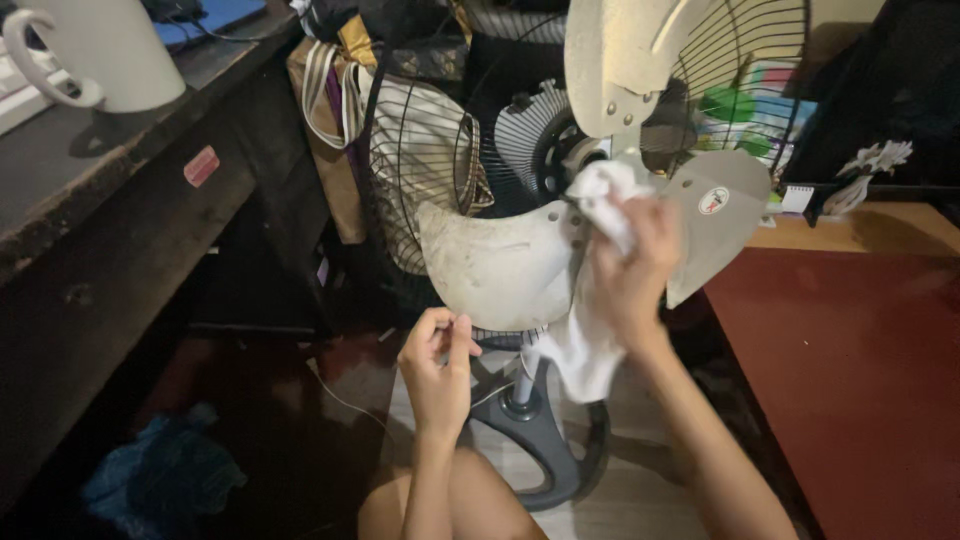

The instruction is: The person cleans a standing fan by first brushing dust off the blades and then wiping them with a white cloth. The task is performed while seated on the floor in a cluttered room.

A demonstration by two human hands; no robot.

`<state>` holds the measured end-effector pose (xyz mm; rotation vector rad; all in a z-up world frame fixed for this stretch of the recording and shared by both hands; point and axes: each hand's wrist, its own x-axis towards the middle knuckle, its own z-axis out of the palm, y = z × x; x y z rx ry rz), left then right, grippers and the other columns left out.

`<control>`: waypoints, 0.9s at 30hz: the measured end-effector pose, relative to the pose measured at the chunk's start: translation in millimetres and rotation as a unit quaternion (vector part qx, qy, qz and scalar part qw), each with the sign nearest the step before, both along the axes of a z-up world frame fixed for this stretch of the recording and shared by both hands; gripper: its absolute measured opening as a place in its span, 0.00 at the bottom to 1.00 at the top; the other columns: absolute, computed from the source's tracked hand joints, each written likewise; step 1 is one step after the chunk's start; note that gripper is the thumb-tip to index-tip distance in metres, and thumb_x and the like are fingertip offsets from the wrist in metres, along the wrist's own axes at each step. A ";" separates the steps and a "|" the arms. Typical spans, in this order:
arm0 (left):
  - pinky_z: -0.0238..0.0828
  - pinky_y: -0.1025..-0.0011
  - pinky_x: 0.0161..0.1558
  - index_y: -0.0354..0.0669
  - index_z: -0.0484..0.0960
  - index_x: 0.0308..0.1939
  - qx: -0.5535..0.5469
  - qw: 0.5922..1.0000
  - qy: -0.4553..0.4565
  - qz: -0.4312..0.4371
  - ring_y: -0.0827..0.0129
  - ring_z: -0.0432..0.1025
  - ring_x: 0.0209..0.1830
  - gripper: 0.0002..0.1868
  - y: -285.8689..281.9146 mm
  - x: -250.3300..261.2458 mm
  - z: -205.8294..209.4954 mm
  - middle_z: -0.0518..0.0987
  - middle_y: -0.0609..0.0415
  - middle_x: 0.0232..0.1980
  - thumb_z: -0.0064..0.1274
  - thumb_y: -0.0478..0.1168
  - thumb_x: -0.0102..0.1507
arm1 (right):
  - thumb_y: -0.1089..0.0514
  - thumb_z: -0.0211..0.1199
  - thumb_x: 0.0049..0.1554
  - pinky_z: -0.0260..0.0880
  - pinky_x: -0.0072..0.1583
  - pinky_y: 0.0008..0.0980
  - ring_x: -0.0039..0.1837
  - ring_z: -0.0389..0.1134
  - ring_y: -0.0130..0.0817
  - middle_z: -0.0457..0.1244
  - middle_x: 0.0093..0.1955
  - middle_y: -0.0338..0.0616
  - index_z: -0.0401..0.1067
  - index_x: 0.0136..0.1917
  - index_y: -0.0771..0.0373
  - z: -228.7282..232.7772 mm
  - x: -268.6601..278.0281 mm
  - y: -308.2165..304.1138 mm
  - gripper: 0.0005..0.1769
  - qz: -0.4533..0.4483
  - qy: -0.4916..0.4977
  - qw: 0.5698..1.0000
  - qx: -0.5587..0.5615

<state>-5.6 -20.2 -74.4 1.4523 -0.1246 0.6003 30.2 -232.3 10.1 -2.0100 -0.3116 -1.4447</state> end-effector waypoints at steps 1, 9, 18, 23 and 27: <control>0.70 0.77 0.29 0.34 0.74 0.36 -0.001 1.000 -0.005 0.002 0.77 0.75 0.25 0.09 1.3 1.0 -0.2 0.77 0.56 0.29 0.54 0.37 0.67 | 0.71 0.67 0.48 0.66 0.56 0.39 0.56 0.66 0.45 0.63 0.53 0.52 0.77 0.58 0.67 0.9 1.4 2.1 0.22 0.026 0.025 0.999 -0.016; 0.71 0.77 0.29 0.35 0.75 0.37 -0.005 1.000 -0.010 0.009 0.77 0.74 0.24 0.08 1.1 5.4 -2.9 0.77 0.56 0.29 0.55 0.36 0.67 | 0.72 0.68 0.53 0.70 0.58 0.35 0.57 0.68 0.43 0.63 0.57 0.50 0.77 0.64 0.62 5.0 1.4 -5.9 0.25 0.070 0.024 0.997 -0.006; 0.68 0.78 0.28 0.33 0.74 0.34 0.024 1.000 0.009 0.012 0.77 0.75 0.24 0.10 4.2 -1.8 8.3 0.77 0.56 0.28 0.55 0.36 0.67 | 0.68 0.71 0.42 0.73 0.53 0.38 0.53 0.70 0.43 0.66 0.53 0.46 0.75 0.59 0.63 -52.7 -34.2 17.0 0.28 0.158 0.092 0.972 -0.149; 0.66 0.79 0.26 0.34 0.74 0.34 0.021 1.000 0.000 -0.017 0.78 0.74 0.24 0.10 -1.2 -4.6 10.1 0.76 0.57 0.29 0.55 0.36 0.66 | 0.71 0.64 0.50 0.69 0.53 0.39 0.54 0.68 0.41 0.65 0.52 0.49 0.74 0.54 0.65 -38.9 -15.3 -14.8 0.17 0.053 0.033 0.997 -0.043; 0.67 0.78 0.26 0.34 0.74 0.34 0.027 0.999 -0.024 -0.015 0.78 0.73 0.23 0.09 1.9 -4.0 15.5 0.75 0.57 0.28 0.55 0.36 0.66 | 0.68 0.68 0.45 0.67 0.52 0.43 0.51 0.66 0.51 0.63 0.49 0.54 0.72 0.50 0.68 -55.5 -25.7 15.1 0.18 0.027 0.083 0.995 -0.059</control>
